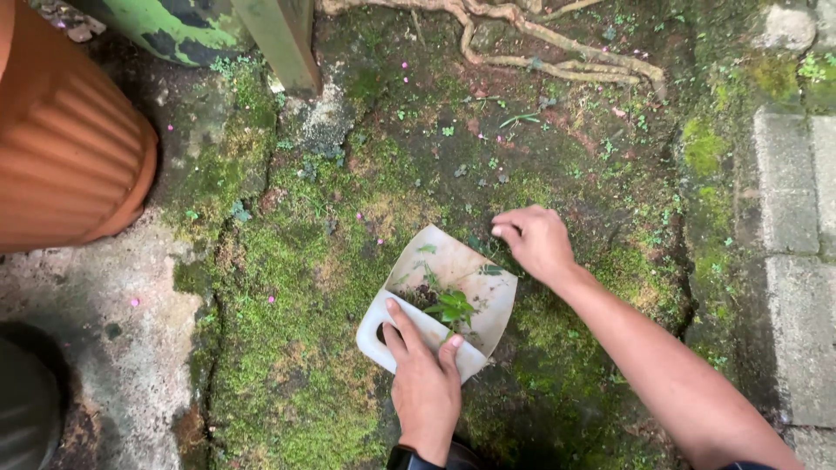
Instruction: The person holds a cut plastic jug and picks small green seedlings, moss and debris from the mossy ground, placing them into the jug. They move along the ground collecting items one at a time and press the gathered plants down into the jug.
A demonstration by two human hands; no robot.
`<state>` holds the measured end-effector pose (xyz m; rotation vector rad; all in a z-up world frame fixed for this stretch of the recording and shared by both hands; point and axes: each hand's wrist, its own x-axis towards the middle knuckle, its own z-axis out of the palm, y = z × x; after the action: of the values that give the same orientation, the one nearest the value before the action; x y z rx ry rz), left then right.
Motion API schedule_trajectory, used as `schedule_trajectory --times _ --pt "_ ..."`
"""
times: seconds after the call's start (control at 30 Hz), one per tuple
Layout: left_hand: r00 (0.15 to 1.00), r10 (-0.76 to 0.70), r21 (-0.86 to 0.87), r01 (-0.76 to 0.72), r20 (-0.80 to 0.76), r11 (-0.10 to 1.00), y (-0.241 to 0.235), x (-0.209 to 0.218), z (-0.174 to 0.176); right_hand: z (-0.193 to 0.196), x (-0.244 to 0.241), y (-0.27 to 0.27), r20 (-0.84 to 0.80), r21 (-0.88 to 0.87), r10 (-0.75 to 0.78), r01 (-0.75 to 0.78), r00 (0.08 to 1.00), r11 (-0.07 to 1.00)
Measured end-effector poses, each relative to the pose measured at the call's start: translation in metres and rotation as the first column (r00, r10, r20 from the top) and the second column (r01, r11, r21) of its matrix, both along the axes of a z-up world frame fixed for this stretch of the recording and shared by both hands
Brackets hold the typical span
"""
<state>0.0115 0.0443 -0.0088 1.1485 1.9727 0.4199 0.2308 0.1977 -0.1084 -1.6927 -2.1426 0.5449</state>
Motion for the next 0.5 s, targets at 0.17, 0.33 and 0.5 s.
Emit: schedule_trajectory --times 0.17,0.33,0.5 --pt "1.0 -0.016 -0.064 0.015 -0.012 0.998 0.005 0.001 -0.001 -0.021 0.009 0.056 0.021 0.013 -0.285 0.285 0.958 0.959" --pt "1.0 -0.012 -0.133 0.008 -0.029 0.991 0.01 0.002 -0.005 -0.041 0.005 0.087 0.014 0.089 -0.298 0.296 0.955 0.951" --pt "1.0 -0.012 -0.264 0.005 -0.023 0.965 0.019 0.001 0.002 -0.073 0.009 0.104 0.013 0.201 -0.292 0.284 0.956 0.938"
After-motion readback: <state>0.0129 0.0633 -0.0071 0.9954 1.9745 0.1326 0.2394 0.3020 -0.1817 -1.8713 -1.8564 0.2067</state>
